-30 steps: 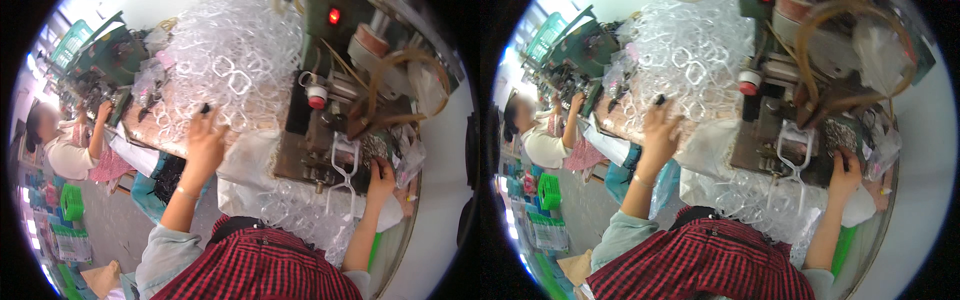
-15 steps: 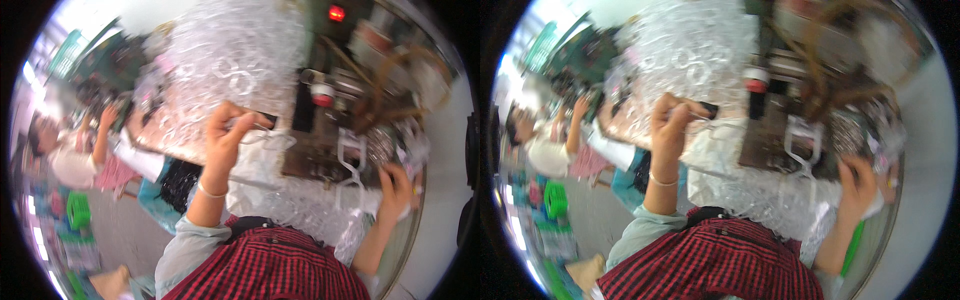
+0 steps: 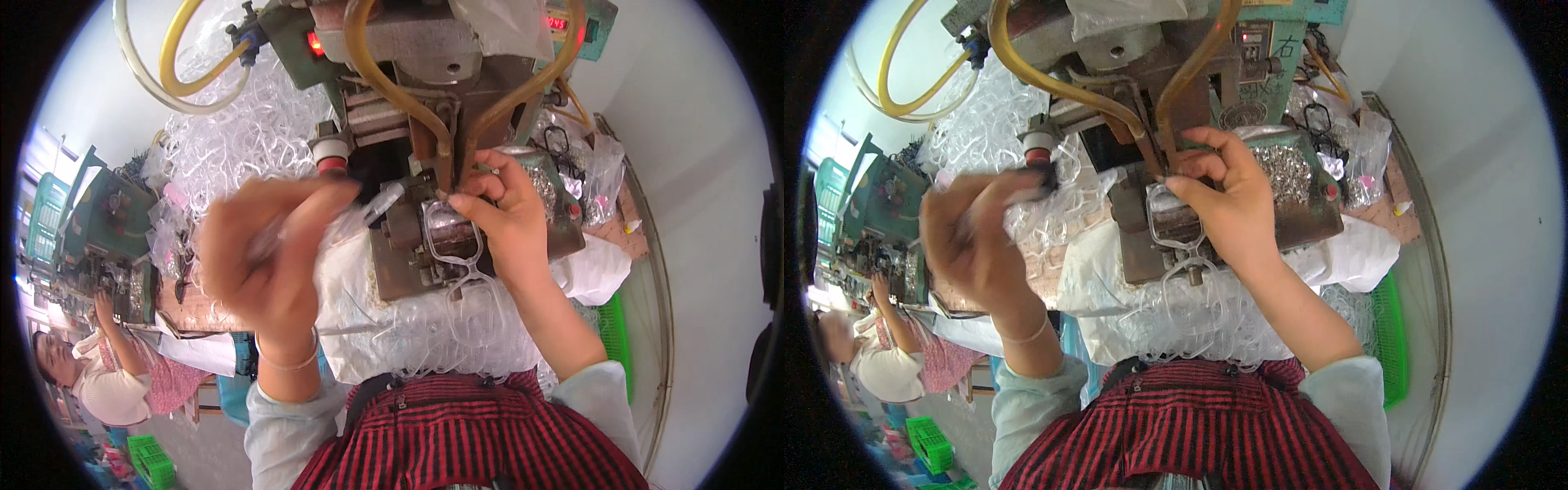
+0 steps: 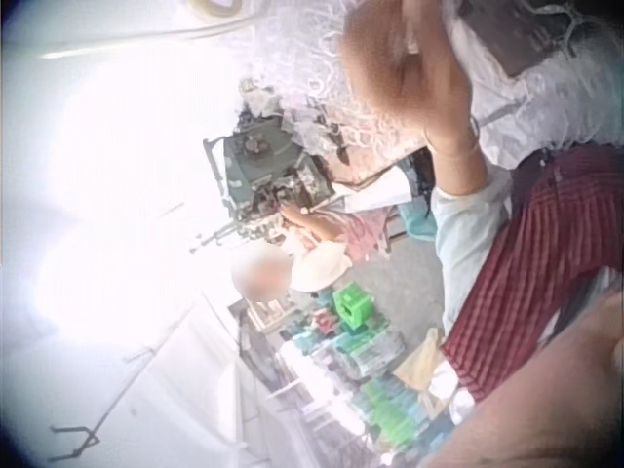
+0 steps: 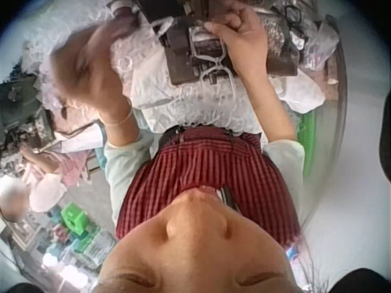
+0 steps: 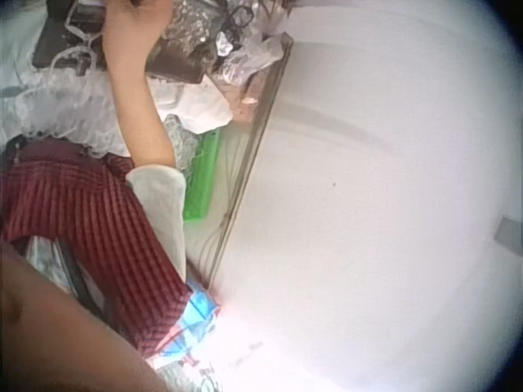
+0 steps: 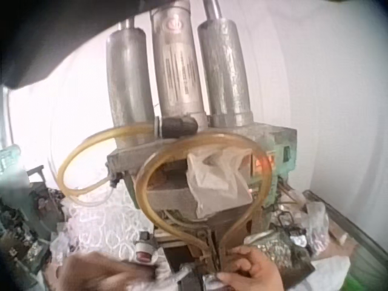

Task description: The person places a sheet of bubble wrap on the workbench, then repeatedly picks up clear plastic frames and small metal components, inserts them into a press machine, and removes the assembled units. The person handles the parts one at a time and places the finished assemblies on the work surface.

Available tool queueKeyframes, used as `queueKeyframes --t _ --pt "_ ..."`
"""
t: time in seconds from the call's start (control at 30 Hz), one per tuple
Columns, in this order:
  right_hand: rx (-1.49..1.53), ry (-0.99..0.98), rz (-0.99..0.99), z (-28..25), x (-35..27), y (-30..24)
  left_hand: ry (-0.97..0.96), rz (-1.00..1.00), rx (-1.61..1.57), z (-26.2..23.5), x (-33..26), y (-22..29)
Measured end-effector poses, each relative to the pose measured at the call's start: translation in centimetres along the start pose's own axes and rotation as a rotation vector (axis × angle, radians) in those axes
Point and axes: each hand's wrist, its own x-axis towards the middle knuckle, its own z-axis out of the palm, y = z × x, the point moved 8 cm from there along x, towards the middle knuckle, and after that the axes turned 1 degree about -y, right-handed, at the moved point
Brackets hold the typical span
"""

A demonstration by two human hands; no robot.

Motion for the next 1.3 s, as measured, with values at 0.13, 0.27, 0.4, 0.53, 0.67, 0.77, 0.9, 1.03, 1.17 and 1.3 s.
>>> queueKeyframes --t 0.13,0.27,0.4,0.53,0.67,0.77,0.9,1.03,1.17,1.3 --pt "0.177 -0.001 0.098 0.8 -0.7 -0.7 -0.003 -0.051 -0.051 1.2 1.3 -0.8" --pt "-0.391 -0.013 -0.199 0.8 -3.5 -3.9 -0.237 0.319 -0.007 2.3 -2.4 3.5" --pt "-0.704 0.103 -0.278 -4.0 -2.7 -1.8 -0.435 0.594 0.0 7.3 -6.6 7.3" --pt "-0.99 0.187 -0.171 -11.0 -4.7 3.5 -0.505 0.557 0.048 10.1 -8.4 6.6" --pt "-0.881 0.202 -0.182 -12.1 -5.1 3.0 -0.479 0.528 0.114 11.0 -8.3 6.6" --pt "-0.73 0.463 -0.292 -15.3 -2.8 0.6 -0.462 0.481 0.103 10.9 -8.2 6.5" --pt "-0.887 0.412 -0.209 -16.7 -2.9 2.3 -0.484 0.51 0.053 11.2 -7.6 6.1" --pt "-1.228 0.286 -0.193 -14.1 -3.9 3.3 -0.497 0.509 0.066 11.0 -8.4 5.9" --pt "-1.47 0.242 -0.115 -14.4 -3.2 6.2 -0.662 0.493 0.017 10.4 -10.0 5.8" --pt "-1.516 0.224 0.003 -18.4 -3.7 6.7 -0.322 0.472 -0.138 6.4 -11.5 5.9"
